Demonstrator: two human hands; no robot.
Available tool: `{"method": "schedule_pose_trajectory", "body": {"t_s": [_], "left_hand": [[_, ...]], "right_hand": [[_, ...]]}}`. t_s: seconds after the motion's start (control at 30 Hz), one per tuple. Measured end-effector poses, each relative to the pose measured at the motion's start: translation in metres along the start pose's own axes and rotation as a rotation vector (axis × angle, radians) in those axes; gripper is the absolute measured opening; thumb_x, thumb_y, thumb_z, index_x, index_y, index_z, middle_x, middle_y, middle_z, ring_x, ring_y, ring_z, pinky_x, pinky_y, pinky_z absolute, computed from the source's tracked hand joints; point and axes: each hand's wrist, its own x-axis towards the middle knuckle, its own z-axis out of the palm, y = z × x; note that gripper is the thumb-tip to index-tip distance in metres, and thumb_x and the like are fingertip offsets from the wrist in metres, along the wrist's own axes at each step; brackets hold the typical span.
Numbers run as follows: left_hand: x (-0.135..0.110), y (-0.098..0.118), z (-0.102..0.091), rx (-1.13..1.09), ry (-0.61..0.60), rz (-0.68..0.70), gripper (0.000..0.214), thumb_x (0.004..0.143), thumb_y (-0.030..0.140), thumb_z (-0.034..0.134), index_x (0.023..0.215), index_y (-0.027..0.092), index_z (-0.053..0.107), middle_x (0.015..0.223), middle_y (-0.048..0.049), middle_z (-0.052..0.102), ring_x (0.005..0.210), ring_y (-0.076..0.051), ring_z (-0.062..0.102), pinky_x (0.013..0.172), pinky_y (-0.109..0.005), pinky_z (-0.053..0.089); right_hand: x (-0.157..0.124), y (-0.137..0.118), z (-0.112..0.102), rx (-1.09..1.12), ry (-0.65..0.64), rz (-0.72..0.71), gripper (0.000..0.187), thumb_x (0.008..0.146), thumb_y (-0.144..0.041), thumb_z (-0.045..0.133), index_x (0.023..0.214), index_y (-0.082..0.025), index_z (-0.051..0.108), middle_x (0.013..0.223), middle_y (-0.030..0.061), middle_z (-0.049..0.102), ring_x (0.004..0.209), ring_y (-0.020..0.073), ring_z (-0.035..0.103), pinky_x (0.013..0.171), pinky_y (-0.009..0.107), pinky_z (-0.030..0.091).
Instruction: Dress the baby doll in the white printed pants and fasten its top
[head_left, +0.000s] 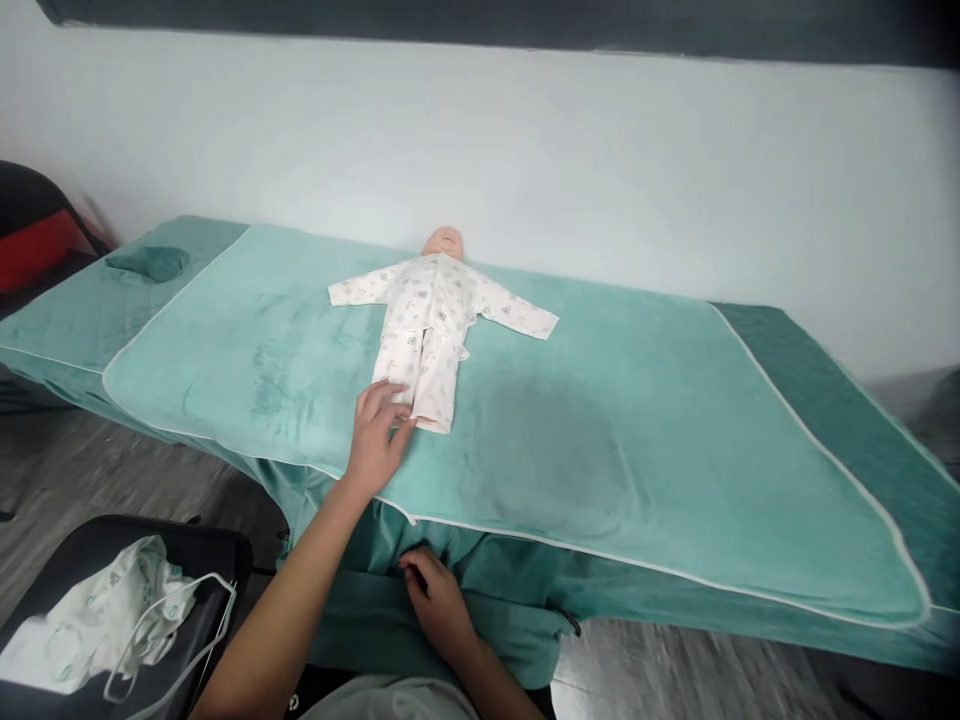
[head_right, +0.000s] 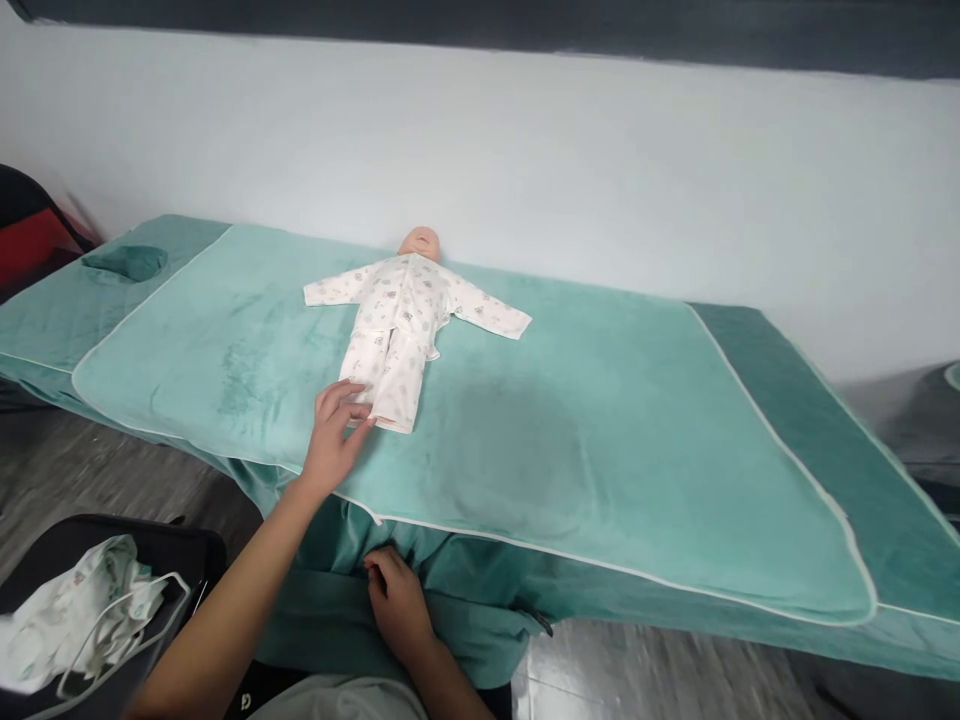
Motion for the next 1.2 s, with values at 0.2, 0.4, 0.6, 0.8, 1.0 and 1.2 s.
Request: {"method": "schedule_pose_trajectory", "body": {"t_s": [0.2,0.4,0.6,0.8,1.0,1.2], "left_hand": [[-0.022,-0.005,0.009,0.095,0.046,-0.048,0.004,0.098,0.022,0.058,0.099,0.021,0.062,0.136,-0.0109,0.057,0.136,-0.027,0.046,0.114,-0.053,0.042],[-0.086,0.000,-0.001,0.137,0.085,-0.137,0.004,0.098,0.018,0.057,0.097,0.021,0.058,0.139,-0.0116,0.056,0.136,-0.027,0.048,0.113,-0.050,0.043],[-0.209,0.035,-0.036,0.107,-0.254,-0.231,0.012,0.100,0.018,0.050,0.098,0.023,0.061,0.097,-0.0036,0.069,0.092,-0.019,0.064,0.082,-0.033,0.051],[-0.260,0.058,-0.061,0.273,-0.537,-0.121,0.015,0.099,0.025,0.053,0.087,0.020,0.061,0.082,-0.0035,0.066,0.077,-0.021,0.056,0.074,-0.037,0.042],[-0.259,0.049,-0.088,0.195,-0.812,-0.254,0.070,0.076,0.068,0.075,0.129,0.025,0.059,0.136,-0.0104,0.063,0.124,-0.033,0.055,0.104,-0.050,0.041],[-0.247,0.048,-0.094,0.246,-0.881,-0.208,0.043,0.087,0.036,0.074,0.125,0.022,0.059,0.123,-0.0089,0.067,0.123,-0.029,0.057,0.119,-0.058,0.026]], "right_hand": [[0.005,-0.005,0.000,-0.029,-0.052,0.068,0.026,0.091,-0.005,0.046,0.095,-0.020,0.066,0.097,0.0049,0.070,0.093,0.0194,0.066,0.084,0.029,0.047],[0.004,-0.006,0.002,-0.147,-0.142,0.104,0.028,0.094,-0.006,0.045,0.099,-0.021,0.068,0.102,0.0042,0.073,0.097,0.0193,0.068,0.085,0.028,0.046],[-0.012,-0.009,0.004,-0.429,-0.343,0.068,0.019,0.102,-0.020,0.050,0.095,-0.019,0.067,0.095,0.0055,0.074,0.092,0.0219,0.071,0.078,0.029,0.044],[-0.019,-0.024,-0.007,-0.520,-0.490,-0.046,0.026,0.105,-0.029,0.048,0.090,-0.020,0.067,0.092,0.0043,0.075,0.087,0.0209,0.072,0.072,0.029,0.040],[-0.039,-0.049,-0.048,-0.589,-0.674,0.084,0.024,0.099,-0.037,0.054,0.101,-0.020,0.070,0.100,0.0107,0.078,0.095,0.0303,0.074,0.079,0.035,0.045],[-0.064,-0.049,-0.081,-0.596,-0.755,0.247,0.025,0.091,-0.040,0.062,0.106,-0.024,0.073,0.109,0.0124,0.078,0.107,0.0338,0.071,0.090,0.039,0.048]]}}
